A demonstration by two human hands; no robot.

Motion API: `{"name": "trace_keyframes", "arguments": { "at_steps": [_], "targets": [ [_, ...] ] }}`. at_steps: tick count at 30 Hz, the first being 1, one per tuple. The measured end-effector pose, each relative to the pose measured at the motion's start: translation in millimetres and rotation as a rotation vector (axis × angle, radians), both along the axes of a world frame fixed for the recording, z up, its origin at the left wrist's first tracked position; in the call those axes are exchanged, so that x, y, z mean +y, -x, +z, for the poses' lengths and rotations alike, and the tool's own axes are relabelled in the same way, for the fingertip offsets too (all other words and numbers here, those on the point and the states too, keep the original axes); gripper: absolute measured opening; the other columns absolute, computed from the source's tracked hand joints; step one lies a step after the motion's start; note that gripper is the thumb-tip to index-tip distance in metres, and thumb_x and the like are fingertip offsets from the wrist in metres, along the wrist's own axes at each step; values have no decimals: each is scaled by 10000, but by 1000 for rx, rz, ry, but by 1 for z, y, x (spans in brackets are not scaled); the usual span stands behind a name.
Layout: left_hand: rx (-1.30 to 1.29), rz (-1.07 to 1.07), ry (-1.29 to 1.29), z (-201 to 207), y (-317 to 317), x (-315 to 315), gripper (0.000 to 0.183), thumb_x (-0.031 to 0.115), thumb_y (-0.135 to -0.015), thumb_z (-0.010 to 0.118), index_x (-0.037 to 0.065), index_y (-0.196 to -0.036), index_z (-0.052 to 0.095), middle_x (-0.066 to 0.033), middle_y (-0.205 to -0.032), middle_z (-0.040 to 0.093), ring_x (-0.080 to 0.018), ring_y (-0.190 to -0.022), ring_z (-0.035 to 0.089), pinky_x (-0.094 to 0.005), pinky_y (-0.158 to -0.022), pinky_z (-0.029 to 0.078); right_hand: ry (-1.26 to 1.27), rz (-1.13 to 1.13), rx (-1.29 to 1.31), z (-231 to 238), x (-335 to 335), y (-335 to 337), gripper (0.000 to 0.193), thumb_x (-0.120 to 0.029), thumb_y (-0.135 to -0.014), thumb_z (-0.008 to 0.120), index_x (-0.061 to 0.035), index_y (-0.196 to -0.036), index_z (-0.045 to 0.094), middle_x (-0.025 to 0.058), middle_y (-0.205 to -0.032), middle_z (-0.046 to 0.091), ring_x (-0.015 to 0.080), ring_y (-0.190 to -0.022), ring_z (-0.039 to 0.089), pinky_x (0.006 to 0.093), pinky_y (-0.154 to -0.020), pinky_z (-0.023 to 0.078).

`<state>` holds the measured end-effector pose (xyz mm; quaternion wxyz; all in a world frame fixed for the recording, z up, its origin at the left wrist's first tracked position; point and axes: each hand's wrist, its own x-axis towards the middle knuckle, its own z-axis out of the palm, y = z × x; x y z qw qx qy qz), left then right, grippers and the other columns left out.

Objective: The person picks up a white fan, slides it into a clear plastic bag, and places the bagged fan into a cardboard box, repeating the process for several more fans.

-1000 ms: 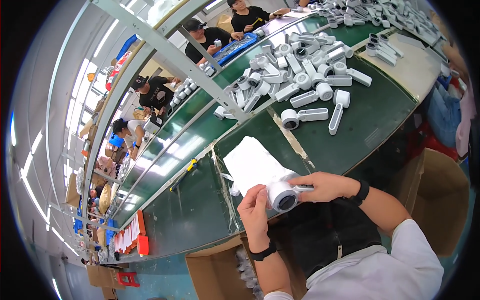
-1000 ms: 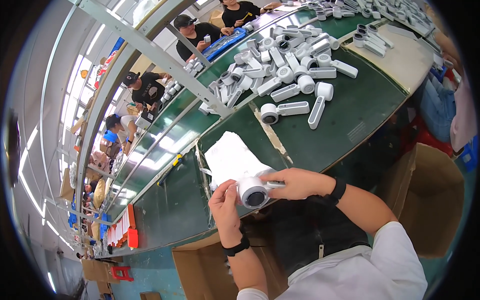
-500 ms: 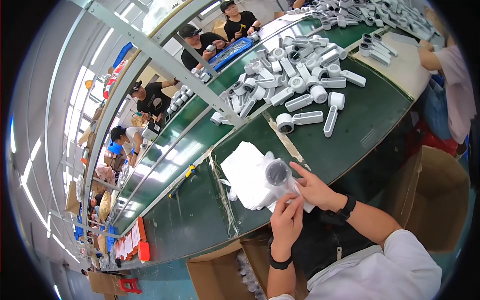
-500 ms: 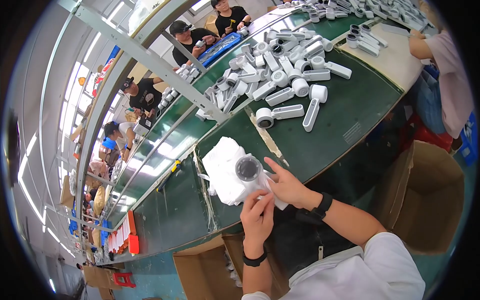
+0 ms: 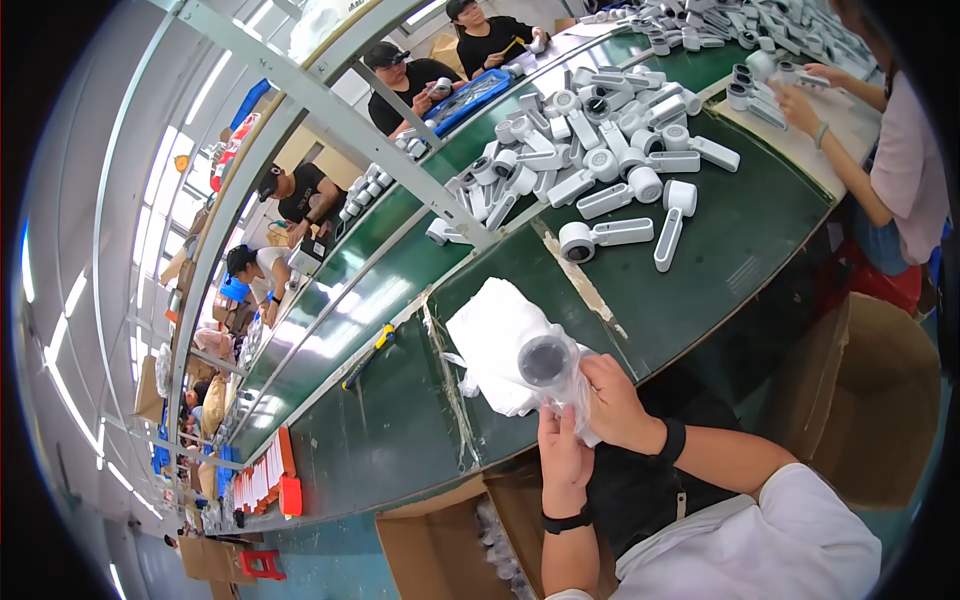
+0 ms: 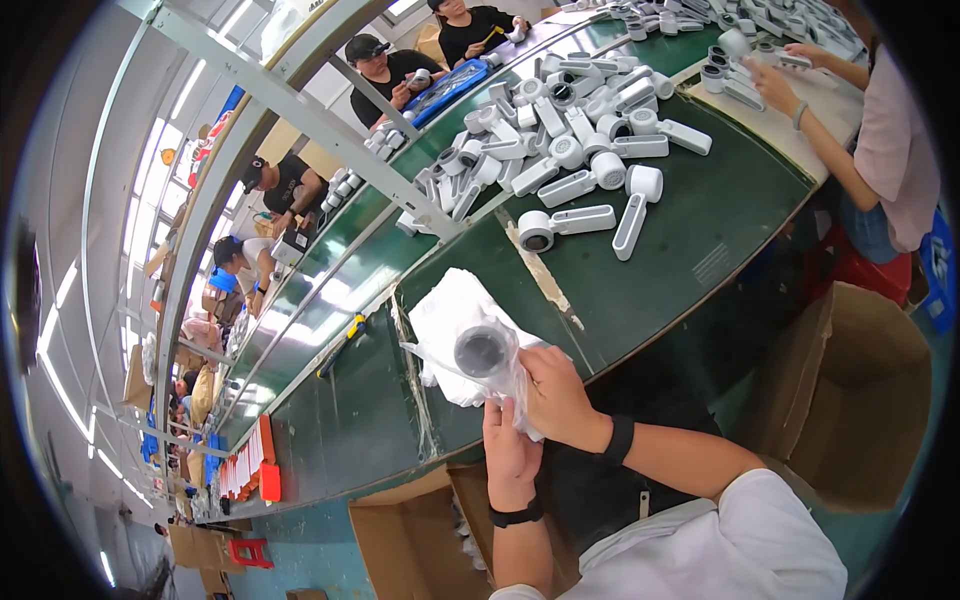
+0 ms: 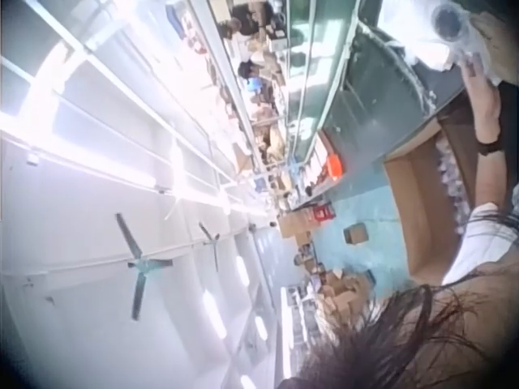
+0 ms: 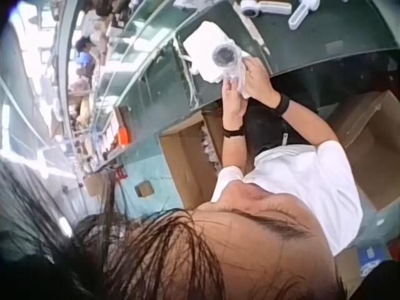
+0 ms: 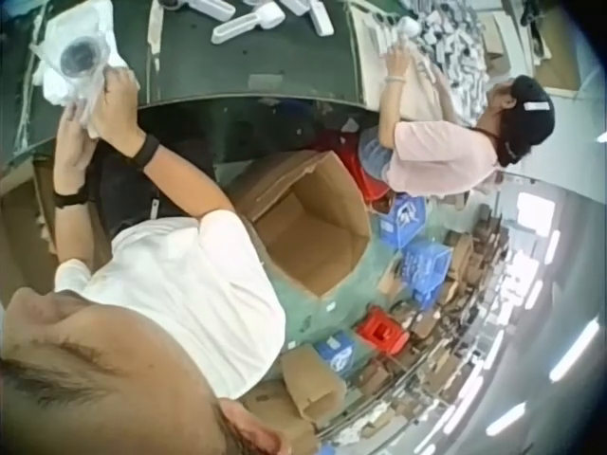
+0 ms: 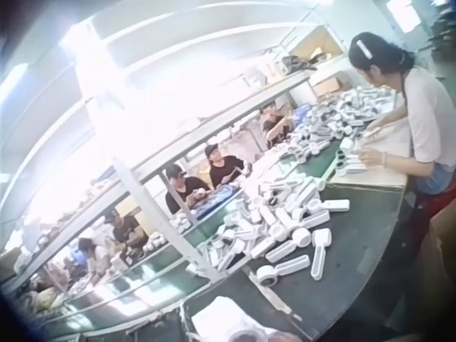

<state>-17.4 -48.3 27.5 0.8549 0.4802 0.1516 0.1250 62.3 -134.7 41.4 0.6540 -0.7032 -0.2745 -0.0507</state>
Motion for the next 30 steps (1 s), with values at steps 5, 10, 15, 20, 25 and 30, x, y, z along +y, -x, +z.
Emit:
{"name": "trace_keyframes", "arguments": {
  "at_steps": [5,10,15,20,25,30],
  "targets": [
    [-61,-110,187,-2,9,11,430,213,-1023,426,157,-1433,309,-102,-1378,472,-315,-1210,522,-546,-870,515,-81,-121,83,8,0,-10,177,-96,-871,559,-10,-971,677,155,-828,640,330,-728,616,375,-645,493],
    [-182,21,204,0,20,32,450,232,-1013,436,188,-1440,300,-113,-1363,470,-311,-1144,556,-553,-787,555,72,-70,-162,0,-15,-14,151,-72,-827,617,-23,-947,693,127,-764,641,298,-664,630,356,-587,497],
    [-165,259,26,15,30,57,480,100,-964,524,91,-1408,343,-121,-1301,521,-290,-1074,598,-420,-704,606,70,77,-352,-18,-17,4,156,-57,-794,632,-46,-933,704,123,-696,633,292,-628,630,361,-570,502],
    [84,800,-667,7,58,134,487,11,-917,563,-7,-1375,399,-106,-1160,575,-179,-941,599,-274,-650,515,125,131,-215,-21,-29,-12,130,-75,-795,651,-36,-908,703,111,-694,638,243,-577,615,317,-541,489],
    [285,968,-1076,-36,56,218,538,18,-878,573,-42,-1376,378,-204,-1196,534,-322,-1053,556,-402,-916,434,164,219,-29,-44,-33,-28,142,-84,-838,674,20,-934,687,67,-686,642,83,-575,562,231,-543,453],
    [742,988,-1447,-32,39,221,546,88,-864,604,6,-1363,398,-282,-1219,497,-464,-1096,484,-527,-938,398,123,283,101,-42,-34,-29,132,-84,-857,668,25,-930,684,48,-697,646,70,-594,569,224,-552,460]
  ]
}}
